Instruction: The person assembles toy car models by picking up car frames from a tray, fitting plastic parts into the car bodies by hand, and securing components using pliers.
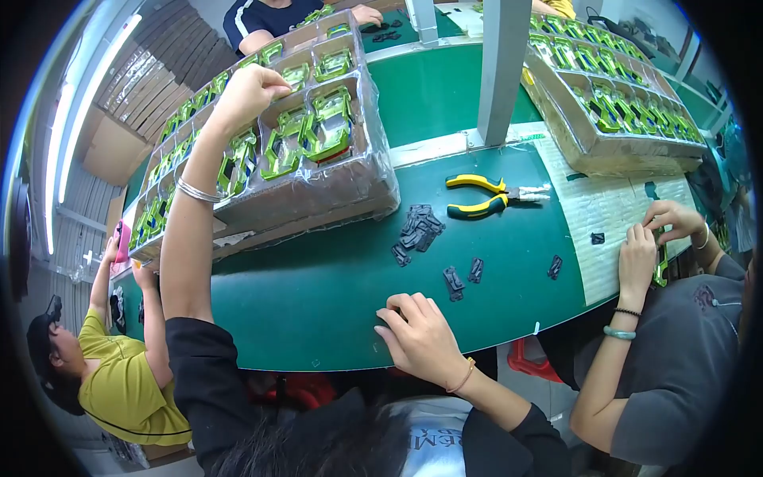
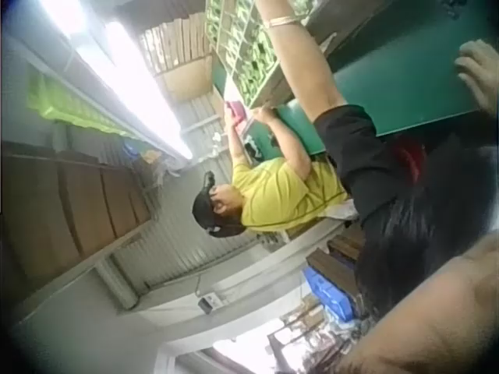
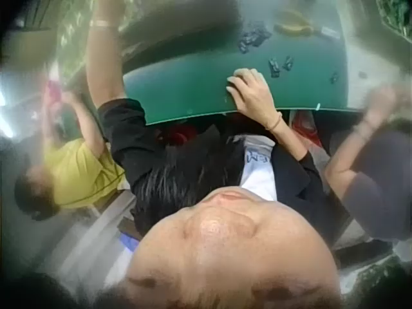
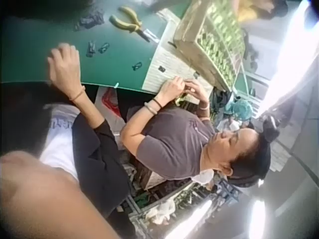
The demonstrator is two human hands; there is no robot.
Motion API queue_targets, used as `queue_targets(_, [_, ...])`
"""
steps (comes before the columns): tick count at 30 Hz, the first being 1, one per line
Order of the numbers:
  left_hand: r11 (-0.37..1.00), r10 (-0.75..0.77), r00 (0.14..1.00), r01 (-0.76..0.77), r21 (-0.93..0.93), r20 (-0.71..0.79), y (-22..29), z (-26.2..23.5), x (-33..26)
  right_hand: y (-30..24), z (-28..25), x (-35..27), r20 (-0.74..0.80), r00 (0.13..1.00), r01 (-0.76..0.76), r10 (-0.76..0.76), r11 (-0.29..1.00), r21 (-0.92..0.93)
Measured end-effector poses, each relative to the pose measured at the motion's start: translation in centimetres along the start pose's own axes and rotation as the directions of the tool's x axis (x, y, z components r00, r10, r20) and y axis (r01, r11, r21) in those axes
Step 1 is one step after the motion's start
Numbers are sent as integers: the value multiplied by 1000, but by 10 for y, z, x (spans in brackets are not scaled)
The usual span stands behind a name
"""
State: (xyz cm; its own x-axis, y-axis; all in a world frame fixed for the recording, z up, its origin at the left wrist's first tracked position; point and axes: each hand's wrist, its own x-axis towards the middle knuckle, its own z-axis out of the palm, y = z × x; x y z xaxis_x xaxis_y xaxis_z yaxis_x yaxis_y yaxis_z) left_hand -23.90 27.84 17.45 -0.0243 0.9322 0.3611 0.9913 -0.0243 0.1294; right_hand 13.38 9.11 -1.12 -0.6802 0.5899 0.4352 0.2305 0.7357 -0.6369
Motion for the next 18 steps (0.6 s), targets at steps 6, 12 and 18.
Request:
queue_targets(6, [998, -56, 998, 56, 4, -1, -32, 2, 5, 0, -2, 4, 16, 1000, -3, 3, 1000, 9])
queue_targets(12, [708, -681, 726, 621, 335, 94, -63, -3, 33, -1, 1, 3, 23, 1000, -2, 2, 1000, -11])
queue_targets(18, [704, -662, 746, 650, 286, -68, -52, -8, 33, -3, 4, 5, 16, 1000, -3, 3, 1000, -12])
